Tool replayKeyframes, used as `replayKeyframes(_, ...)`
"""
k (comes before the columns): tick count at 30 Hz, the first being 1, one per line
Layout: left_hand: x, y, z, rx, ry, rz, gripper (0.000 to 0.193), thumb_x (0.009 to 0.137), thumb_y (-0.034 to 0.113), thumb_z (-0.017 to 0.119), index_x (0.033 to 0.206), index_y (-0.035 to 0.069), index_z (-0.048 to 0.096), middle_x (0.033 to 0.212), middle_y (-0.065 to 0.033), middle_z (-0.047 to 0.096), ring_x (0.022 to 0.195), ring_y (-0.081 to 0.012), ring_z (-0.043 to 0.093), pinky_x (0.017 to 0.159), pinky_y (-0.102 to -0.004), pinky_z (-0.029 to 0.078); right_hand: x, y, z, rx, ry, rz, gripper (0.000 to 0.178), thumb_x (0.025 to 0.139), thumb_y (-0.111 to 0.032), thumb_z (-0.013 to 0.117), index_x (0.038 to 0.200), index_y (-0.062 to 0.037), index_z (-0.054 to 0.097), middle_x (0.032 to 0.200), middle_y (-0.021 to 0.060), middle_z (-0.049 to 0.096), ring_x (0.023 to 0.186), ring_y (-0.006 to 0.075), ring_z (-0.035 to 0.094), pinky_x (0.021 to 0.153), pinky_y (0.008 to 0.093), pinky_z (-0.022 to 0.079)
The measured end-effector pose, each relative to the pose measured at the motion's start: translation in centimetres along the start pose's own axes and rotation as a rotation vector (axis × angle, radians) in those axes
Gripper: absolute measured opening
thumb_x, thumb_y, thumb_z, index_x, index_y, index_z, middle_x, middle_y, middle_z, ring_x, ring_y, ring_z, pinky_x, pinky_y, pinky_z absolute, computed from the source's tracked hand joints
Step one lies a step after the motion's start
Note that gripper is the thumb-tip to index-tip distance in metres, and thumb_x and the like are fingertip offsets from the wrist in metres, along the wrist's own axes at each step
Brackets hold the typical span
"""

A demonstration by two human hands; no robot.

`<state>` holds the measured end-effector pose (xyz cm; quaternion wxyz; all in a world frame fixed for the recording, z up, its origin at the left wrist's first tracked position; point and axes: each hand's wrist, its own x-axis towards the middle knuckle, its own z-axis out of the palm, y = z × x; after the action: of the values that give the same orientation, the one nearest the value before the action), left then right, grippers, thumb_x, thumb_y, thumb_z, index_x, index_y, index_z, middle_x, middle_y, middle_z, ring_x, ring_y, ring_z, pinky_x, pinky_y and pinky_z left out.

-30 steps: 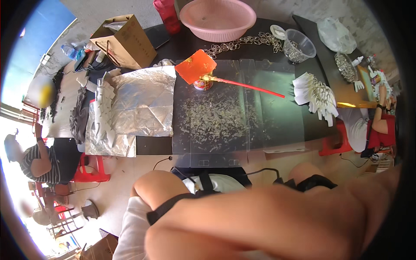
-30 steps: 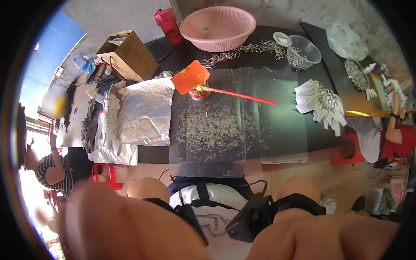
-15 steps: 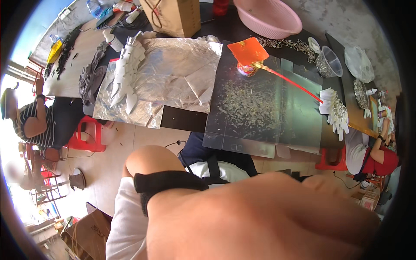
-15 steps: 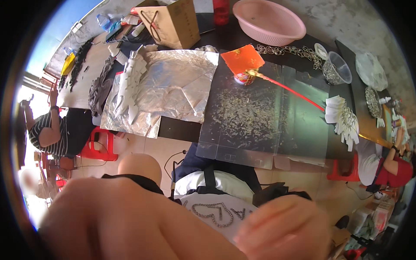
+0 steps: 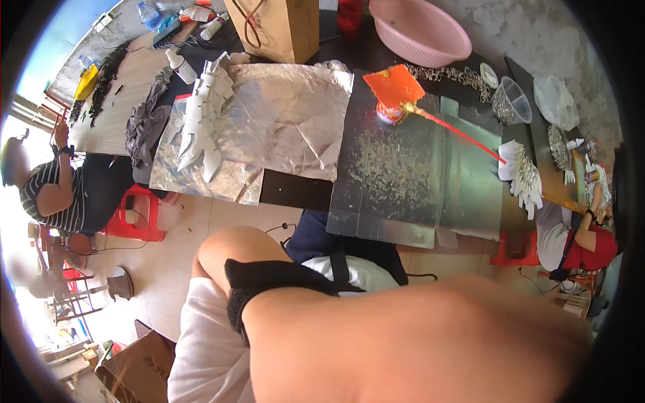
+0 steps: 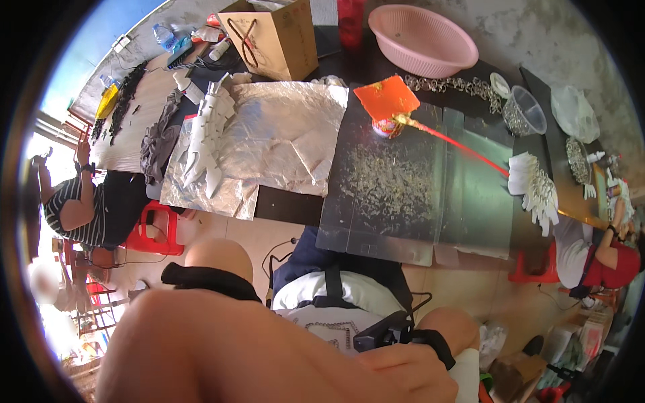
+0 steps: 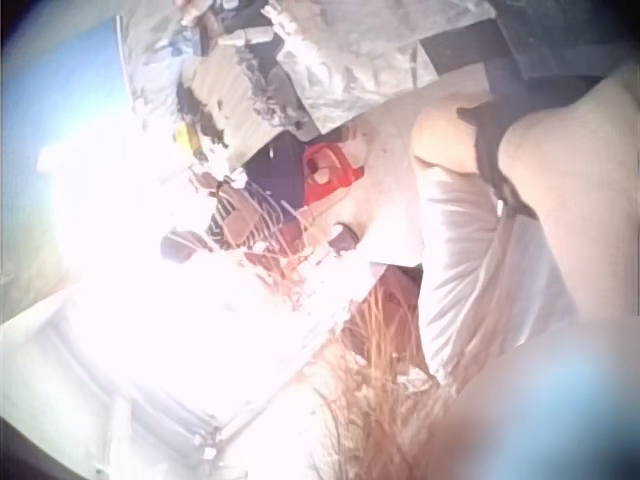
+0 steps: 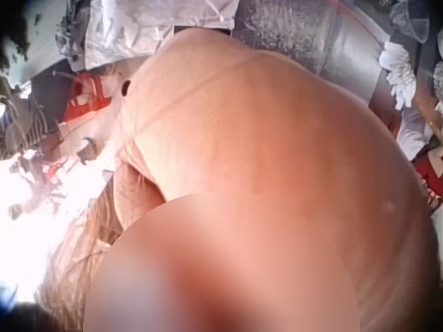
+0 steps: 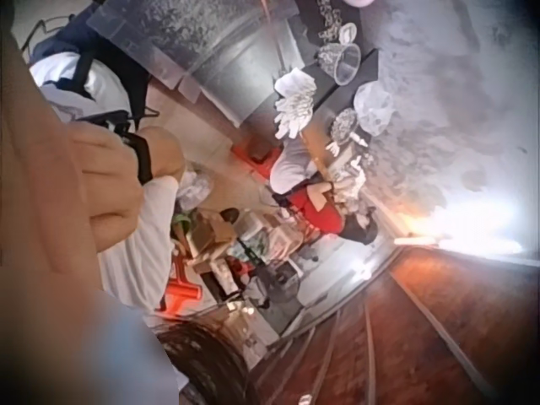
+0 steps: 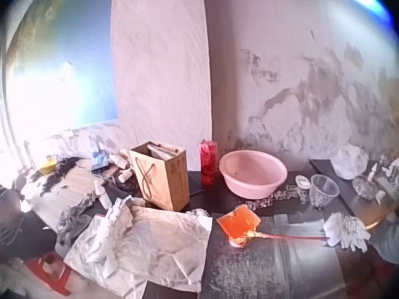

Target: The person picks up a white foam piece, places it on a plastic sheet, and applies glue to it using a brush. They then pick up a second foam piece and apply glue to it with the brush.

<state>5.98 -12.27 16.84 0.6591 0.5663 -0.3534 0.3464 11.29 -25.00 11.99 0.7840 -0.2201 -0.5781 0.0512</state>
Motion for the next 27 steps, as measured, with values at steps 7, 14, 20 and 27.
replayKeyframes(7,0.0,-0.3,-0.4,-0.005,-0.004,-0.044,0.010,0.092,0.012,0.055,0.090,0.003,0.055,0.090,-0.0145,0.057,0.070,-0.0252,0.054,0.062,-0.0373,0.048,0.2,0.0,-0.9,-0.027,-0.005,0.028,0.002,0.080,-0.006,0.064,0.081,-0.0079,0.065,0.095,0.0107,0.064,0.075,0.0267,0.061,0.064,0.0375,0.049)
replayKeyframes(14,0.1,-0.5,-0.9,-0.010,-0.002,-0.060,0.010,0.092,0.014,0.055,0.091,0.004,0.055,0.089,-0.0130,0.057,0.071,-0.0240,0.054,0.063,-0.0368,0.048,0.3,0.4,-1.1,-0.032,0.000,0.023,0.003,0.080,-0.006,0.064,0.080,-0.0082,0.065,0.095,0.0104,0.065,0.075,0.0260,0.062,0.064,0.0367,0.049)
replayKeyframes(20,0.0,-0.7,-1.1,-0.015,0.003,-0.057,0.010,0.093,0.015,0.055,0.091,0.004,0.055,0.089,-0.0117,0.056,0.072,-0.0230,0.054,0.064,-0.0363,0.048,0.1,0.3,-1.1,-0.029,0.002,0.013,0.003,0.080,-0.006,0.063,0.080,-0.0084,0.065,0.095,0.0101,0.065,0.075,0.0254,0.062,0.064,0.0360,0.049)
replayKeyframes(27,0.2,-0.8,-1.1,-0.004,0.001,-0.054,0.011,0.093,0.016,0.055,0.091,0.005,0.055,0.089,-0.0102,0.056,0.073,-0.0217,0.054,0.064,-0.0358,0.048,0.1,0.9,-1.0,-0.016,0.004,-0.017,0.005,0.081,-0.005,0.063,0.080,-0.0087,0.066,0.095,0.0098,0.065,0.075,0.0247,0.062,0.063,0.0351,0.049)
